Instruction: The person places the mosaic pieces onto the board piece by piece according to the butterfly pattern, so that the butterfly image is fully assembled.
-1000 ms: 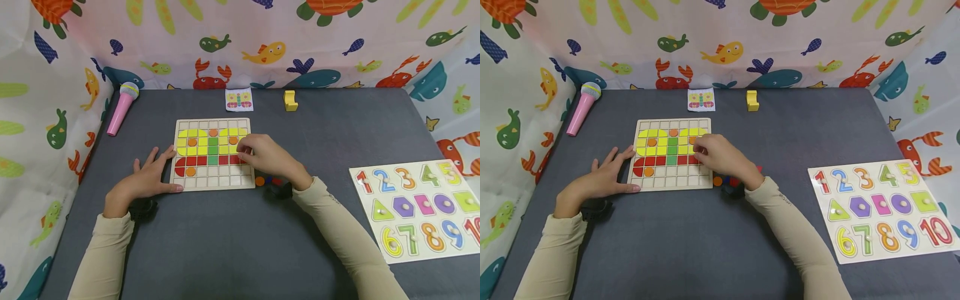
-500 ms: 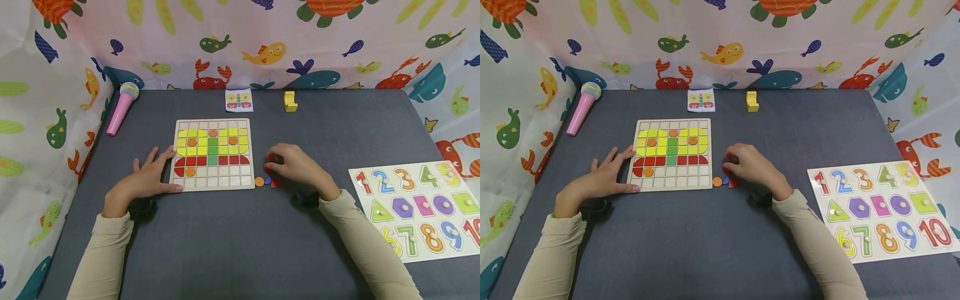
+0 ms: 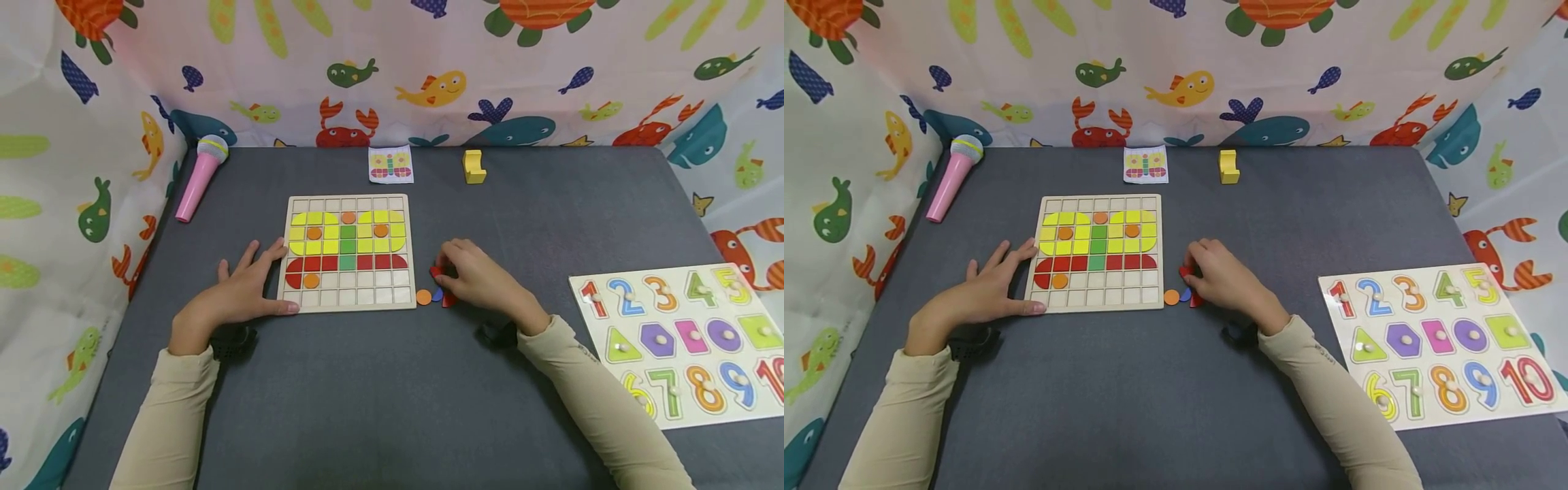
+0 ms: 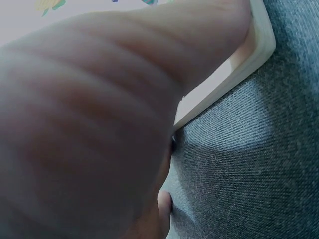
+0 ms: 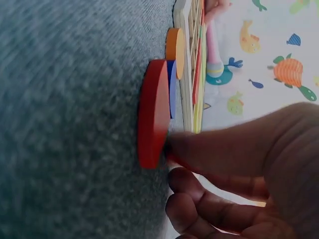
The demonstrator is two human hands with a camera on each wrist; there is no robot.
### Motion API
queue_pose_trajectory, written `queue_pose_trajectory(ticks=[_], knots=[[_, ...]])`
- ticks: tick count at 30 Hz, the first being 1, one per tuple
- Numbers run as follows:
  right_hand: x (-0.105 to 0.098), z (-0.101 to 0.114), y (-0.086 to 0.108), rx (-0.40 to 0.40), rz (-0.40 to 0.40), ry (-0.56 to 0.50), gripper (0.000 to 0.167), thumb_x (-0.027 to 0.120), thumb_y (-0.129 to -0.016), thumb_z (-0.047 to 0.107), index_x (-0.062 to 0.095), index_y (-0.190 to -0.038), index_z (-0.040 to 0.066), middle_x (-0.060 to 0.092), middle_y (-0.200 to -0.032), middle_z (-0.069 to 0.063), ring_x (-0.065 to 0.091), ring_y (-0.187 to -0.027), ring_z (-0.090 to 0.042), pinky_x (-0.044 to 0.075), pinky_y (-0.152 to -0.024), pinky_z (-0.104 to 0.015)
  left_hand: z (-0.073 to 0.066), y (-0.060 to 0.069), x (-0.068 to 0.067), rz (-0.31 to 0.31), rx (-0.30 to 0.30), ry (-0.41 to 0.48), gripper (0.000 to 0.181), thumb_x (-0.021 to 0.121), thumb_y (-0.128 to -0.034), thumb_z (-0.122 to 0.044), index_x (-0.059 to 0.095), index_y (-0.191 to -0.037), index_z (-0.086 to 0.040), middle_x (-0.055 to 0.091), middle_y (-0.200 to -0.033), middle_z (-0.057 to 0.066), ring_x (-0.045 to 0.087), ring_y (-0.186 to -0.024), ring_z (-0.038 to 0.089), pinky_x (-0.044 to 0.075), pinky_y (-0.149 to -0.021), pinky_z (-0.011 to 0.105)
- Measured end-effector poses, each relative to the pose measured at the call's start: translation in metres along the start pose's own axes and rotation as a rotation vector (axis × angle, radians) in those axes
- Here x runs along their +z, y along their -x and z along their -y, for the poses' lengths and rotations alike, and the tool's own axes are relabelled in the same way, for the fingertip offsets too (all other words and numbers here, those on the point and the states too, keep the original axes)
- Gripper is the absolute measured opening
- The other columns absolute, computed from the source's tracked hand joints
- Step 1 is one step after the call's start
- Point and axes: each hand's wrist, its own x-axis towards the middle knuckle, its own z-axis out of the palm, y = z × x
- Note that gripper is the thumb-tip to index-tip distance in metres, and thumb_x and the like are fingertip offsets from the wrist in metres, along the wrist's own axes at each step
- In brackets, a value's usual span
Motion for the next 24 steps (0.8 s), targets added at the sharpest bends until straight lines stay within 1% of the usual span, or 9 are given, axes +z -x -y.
queue_pose_trajectory(ticks=[5, 11, 14, 17, 20, 24], knots=[[-0.001, 0.004, -0.005, -0.029, -0.051, -0.056, 0.011, 0.071, -0.099, -0.004, 0.065, -0.105, 0.003, 0.063, -0.091, -0.007, 0.056, -0.079, -0.023, 0.051, -0.069, -0.039, 0.0, 0.0, 0.0, -0.001, 0.002, 0.003, 0.129, 0.085, -0.0832, -0.063, 0.007, -0.173, -0.014, 0.0, -0.178, 0.021, -0.017, -0.159, 0.048, -0.015, -0.111, 0.082], [-0.007, 0.013, -0.016, -0.086, -0.108, -0.152, 0.012, 0.069, -0.1, -0.007, 0.071, -0.11, 0.0, 0.068, -0.101, -0.01, 0.058, -0.087, -0.024, 0.053, -0.077, -0.04, 0.0, 0.001, 0.0, -0.001, 0.0, 0.008, 0.13, 0.085, -0.0825, -0.064, 0.006, -0.173, -0.015, 0.0, -0.178, 0.022, -0.017, -0.159, 0.047, -0.016, -0.111, 0.082], [-0.008, 0.018, -0.024, -0.073, -0.115, -0.207, 0.016, 0.069, -0.102, -0.005, 0.072, -0.116, -0.001, 0.071, -0.104, -0.01, 0.061, -0.088, -0.023, 0.054, -0.079, -0.04, -0.001, 0.001, 0.0, -0.005, -0.003, 0.011, 0.13, 0.086, -0.0822, -0.063, 0.006, -0.173, -0.015, 0.0, -0.178, 0.021, -0.017, -0.159, 0.047, -0.016, -0.111, 0.082], [-0.007, 0.025, -0.032, -0.051, -0.124, -0.259, 0.019, 0.07, -0.102, -0.003, 0.069, -0.121, -0.003, 0.073, -0.106, -0.01, 0.065, -0.09, -0.024, 0.056, -0.081, -0.04, -0.001, 0.0, 0.0, -0.006, -0.006, 0.009, 0.13, 0.086, -0.082, -0.063, 0.006, -0.173, -0.015, 0.001, -0.178, 0.021, -0.017, -0.16, 0.047, -0.015, -0.111, 0.082], [-0.004, 0.034, -0.04, -0.052, -0.137, -0.305, 0.018, 0.071, -0.1, -0.002, 0.066, -0.117, -0.002, 0.074, -0.105, -0.01, 0.067, -0.09, -0.023, 0.057, -0.081, -0.038, 0.0, -0.001, 0.001, -0.007, -0.01, 0.007, 0.13, 0.086, -0.0819, -0.063, 0.007, -0.173, -0.015, 0.0, -0.178, 0.021, -0.018, -0.16, 0.047, -0.015, -0.112, 0.082], [0.001, 0.047, -0.051, -0.076, -0.147, -0.364, 0.012, 0.072, -0.1, -0.001, 0.07, -0.112, 0.0, 0.075, -0.102, -0.008, 0.067, -0.088, -0.022, 0.056, -0.079, -0.037, -0.001, 0.0, 0.001, -0.013, -0.007, 0.008, 0.13, 0.086, -0.0821, -0.063, 0.007, -0.173, -0.014, 0.001, -0.178, 0.021, -0.018, -0.159, 0.047, -0.015, -0.111, 0.082]])
